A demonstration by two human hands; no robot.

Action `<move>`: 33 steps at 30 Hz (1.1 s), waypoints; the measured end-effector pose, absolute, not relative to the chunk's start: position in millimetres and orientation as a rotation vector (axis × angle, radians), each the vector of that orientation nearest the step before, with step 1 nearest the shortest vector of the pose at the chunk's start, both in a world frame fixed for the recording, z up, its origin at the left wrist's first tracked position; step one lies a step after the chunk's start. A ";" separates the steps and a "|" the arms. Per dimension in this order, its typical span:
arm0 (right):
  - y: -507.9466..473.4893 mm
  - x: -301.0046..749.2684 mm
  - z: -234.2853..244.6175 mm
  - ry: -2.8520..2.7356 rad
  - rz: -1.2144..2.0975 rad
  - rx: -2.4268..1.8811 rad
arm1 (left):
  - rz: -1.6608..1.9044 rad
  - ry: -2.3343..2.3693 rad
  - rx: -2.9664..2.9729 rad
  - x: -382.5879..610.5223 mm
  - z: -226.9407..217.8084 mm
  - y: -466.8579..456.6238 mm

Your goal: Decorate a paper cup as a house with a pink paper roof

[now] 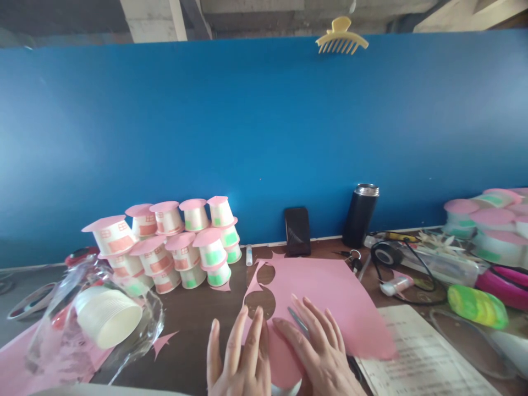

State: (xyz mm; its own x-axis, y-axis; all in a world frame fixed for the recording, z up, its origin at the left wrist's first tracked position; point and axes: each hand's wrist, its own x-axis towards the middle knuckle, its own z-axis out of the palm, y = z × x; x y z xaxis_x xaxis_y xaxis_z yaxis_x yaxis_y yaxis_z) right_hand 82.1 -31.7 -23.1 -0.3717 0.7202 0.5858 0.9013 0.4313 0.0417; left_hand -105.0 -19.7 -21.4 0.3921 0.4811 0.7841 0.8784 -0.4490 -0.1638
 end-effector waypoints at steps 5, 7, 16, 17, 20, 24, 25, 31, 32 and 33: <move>-29.0 82.6 -27.9 -2.236 -0.537 -1.310 | -0.868 -1.132 -2.088 -105.7 -23.5 -19.1; -28.8 82.8 -28.5 -2.239 -0.545 -1.329 | -0.854 -1.128 -2.093 -105.5 -22.7 -19.7; -38.3 83.8 -23.7 -2.125 -0.457 -1.373 | -0.909 -1.208 -2.055 -100.5 -16.3 -21.8; -40.3 85.2 -24.0 -2.096 -0.440 -1.371 | -0.909 -1.219 -2.052 -100.2 -16.0 -21.9; -45.2 91.4 -27.0 -2.134 -0.410 -1.336 | -0.870 -1.213 -2.054 -100.2 -15.9 -22.2; -45.5 94.3 -33.5 -2.215 -0.489 -1.370 | -0.808 -1.178 -2.053 -100.9 -17.3 -22.1; -44.7 93.6 -34.9 -2.212 -0.519 -1.389 | -0.807 -1.174 -2.051 -101.0 -17.8 -21.9; -42.7 92.7 -36.1 -2.142 -0.555 -1.404 | -0.834 -1.150 -2.049 -101.0 -20.3 -20.0; -43.4 94.0 -35.3 -2.137 -0.548 -1.395 | -0.840 -1.151 -2.043 -101.0 -20.5 -20.1; -44.2 95.3 -34.6 -2.147 -0.548 -1.371 | -0.848 -1.154 -2.034 -100.8 -20.5 -20.4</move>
State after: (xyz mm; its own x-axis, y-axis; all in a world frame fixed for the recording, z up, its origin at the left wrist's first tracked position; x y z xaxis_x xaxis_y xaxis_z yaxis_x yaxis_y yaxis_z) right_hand 95.3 -44.2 -34.6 -0.3449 0.6988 0.6267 0.9137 0.4030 0.0535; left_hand -100.8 -20.4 -20.5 0.4052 0.4733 0.7822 0.8879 -0.4076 -0.2134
